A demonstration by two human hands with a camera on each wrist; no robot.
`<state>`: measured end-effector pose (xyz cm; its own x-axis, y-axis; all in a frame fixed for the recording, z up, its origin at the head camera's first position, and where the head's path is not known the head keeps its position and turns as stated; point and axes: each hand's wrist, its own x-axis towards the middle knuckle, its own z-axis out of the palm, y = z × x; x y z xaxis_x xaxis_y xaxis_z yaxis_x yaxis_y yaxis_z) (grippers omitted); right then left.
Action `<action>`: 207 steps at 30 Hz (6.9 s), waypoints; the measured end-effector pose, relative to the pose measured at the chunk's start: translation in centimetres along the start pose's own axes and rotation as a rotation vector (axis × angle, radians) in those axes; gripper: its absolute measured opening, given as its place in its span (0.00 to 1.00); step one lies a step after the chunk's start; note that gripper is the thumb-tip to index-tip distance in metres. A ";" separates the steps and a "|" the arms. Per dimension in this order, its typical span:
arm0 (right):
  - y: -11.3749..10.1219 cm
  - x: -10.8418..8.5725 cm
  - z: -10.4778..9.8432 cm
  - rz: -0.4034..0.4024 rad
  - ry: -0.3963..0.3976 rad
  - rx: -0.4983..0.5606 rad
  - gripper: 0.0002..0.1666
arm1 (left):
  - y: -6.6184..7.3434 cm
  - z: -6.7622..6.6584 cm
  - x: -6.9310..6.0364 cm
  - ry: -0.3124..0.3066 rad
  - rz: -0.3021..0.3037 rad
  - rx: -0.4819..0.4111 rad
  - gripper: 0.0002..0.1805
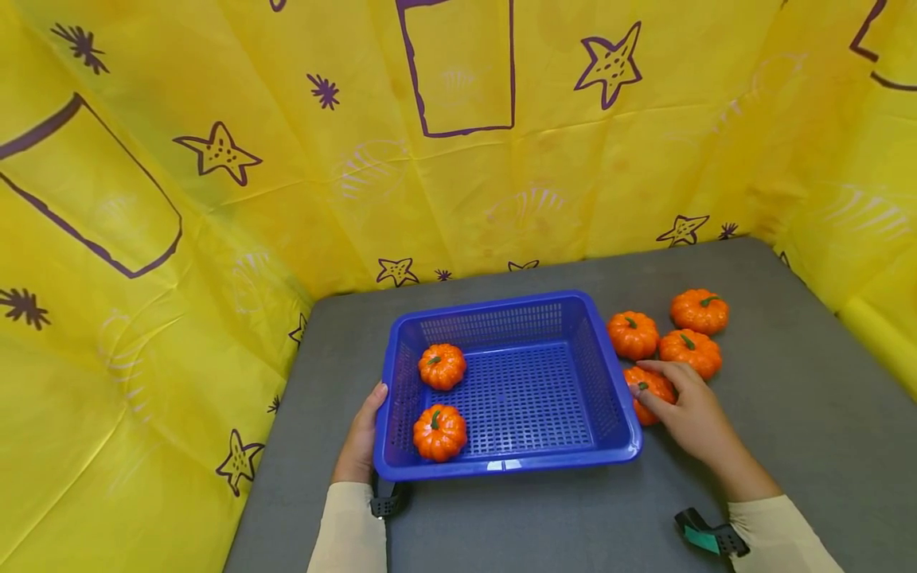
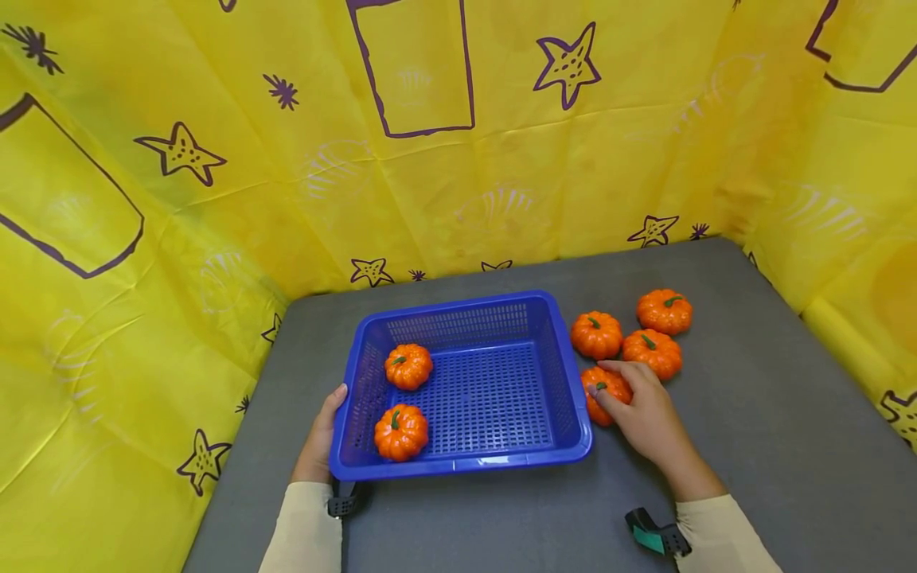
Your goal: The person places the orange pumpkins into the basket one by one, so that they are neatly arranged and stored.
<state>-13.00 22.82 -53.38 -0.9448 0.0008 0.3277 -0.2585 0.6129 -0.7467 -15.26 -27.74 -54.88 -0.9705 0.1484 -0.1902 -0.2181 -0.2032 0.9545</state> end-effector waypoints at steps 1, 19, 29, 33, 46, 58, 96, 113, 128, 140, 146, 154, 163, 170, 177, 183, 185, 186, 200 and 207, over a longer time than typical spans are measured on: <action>0.0 0.0 0.0 0.001 0.000 0.005 0.23 | 0.0 0.0 0.0 -0.006 0.003 0.000 0.39; -0.7 0.4 -1.4 0.035 0.009 0.049 0.24 | -0.1 -0.2 0.0 0.009 -0.016 0.025 0.39; -1.5 0.8 -2.2 -0.002 0.041 0.076 0.23 | -0.1 0.0 0.1 0.012 -0.007 0.013 0.39; -1.8 1.0 -2.4 -0.003 0.048 0.104 0.22 | -0.1 -0.1 0.1 0.012 -0.015 0.016 0.39; -2.8 1.4 -3.1 0.020 0.020 0.128 0.24 | -0.1 -0.1 0.1 -0.006 -0.009 -0.003 0.39; -3.7 1.8 -3.3 -0.037 0.080 0.123 0.23 | -0.1 -0.1 0.2 -0.006 -0.015 -0.011 0.39; -7.3 2.8 -2.9 -0.147 0.004 0.183 0.23 | -0.4 -0.4 0.4 -0.023 -0.009 -0.002 0.40; -10.0 3.6 -2.0 -0.184 -0.046 0.204 0.25 | -0.4 -0.4 0.2 -0.017 -0.007 0.000 0.40; -12.2 4.8 -0.6 -0.223 -0.102 0.190 0.24 | -0.4 -0.2 0.2 -0.010 -0.017 -0.008 0.39; -13.3 6.0 1.1 -0.196 -0.140 0.225 0.23 | -0.4 -0.2 0.3 0.003 -0.022 -0.016 0.39; -13.9 6.6 2.0 -0.212 -0.166 0.232 0.23 | -0.4 -0.3 0.4 -0.008 -0.016 -0.023 0.40; -14.7 7.3 3.0 -0.219 -0.192 0.238 0.25 | -0.3 -0.4 0.2 -0.020 -0.013 -0.031 0.40; -15.5 8.1 3.9 -0.214 -0.179 0.240 0.25 | -0.3 -0.3 0.2 -0.017 0.010 -0.022 0.40; -16.1 9.1 4.7 -0.187 -0.220 0.252 0.24 | -0.6 -0.5 0.2 -0.031 0.048 -0.011 0.38; -16.5 10.0 5.8 -0.149 -0.264 0.263 0.25 | -0.7 -0.6 0.5 -0.098 0.089 -0.030 0.35; -16.8 10.8 6.5 -0.132 -0.292 0.246 0.25 | -0.9 -0.7 0.9 -0.172 0.159 -0.015 0.35; -16.9 11.1 6.8 -0.128 -0.301 0.242 0.25 | -0.9 -0.8 1.0 -0.192 0.174 -0.015 0.35; -16.9 11.2 7.0 -0.128 -0.306 0.241 0.25 | -1.0 -0.9 1.1 -0.198 0.176 -0.015 0.34; -16.3 12.6 9.8 -0.118 -0.335 0.200 0.26 | -1.0 -1.0 1.1 -0.185 0.171 -0.016 0.36; -15.4 12.8 10.6 -0.087 -0.386 0.166 0.26 | -0.9 -0.9 1.1 -0.184 0.172 -0.009 0.36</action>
<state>-23.26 5.05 -43.83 -0.9159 -0.3607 0.1763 -0.3396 0.4619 -0.8193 -16.22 -28.27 -56.16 -0.9586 0.2840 0.0205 -0.0530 -0.2489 0.9671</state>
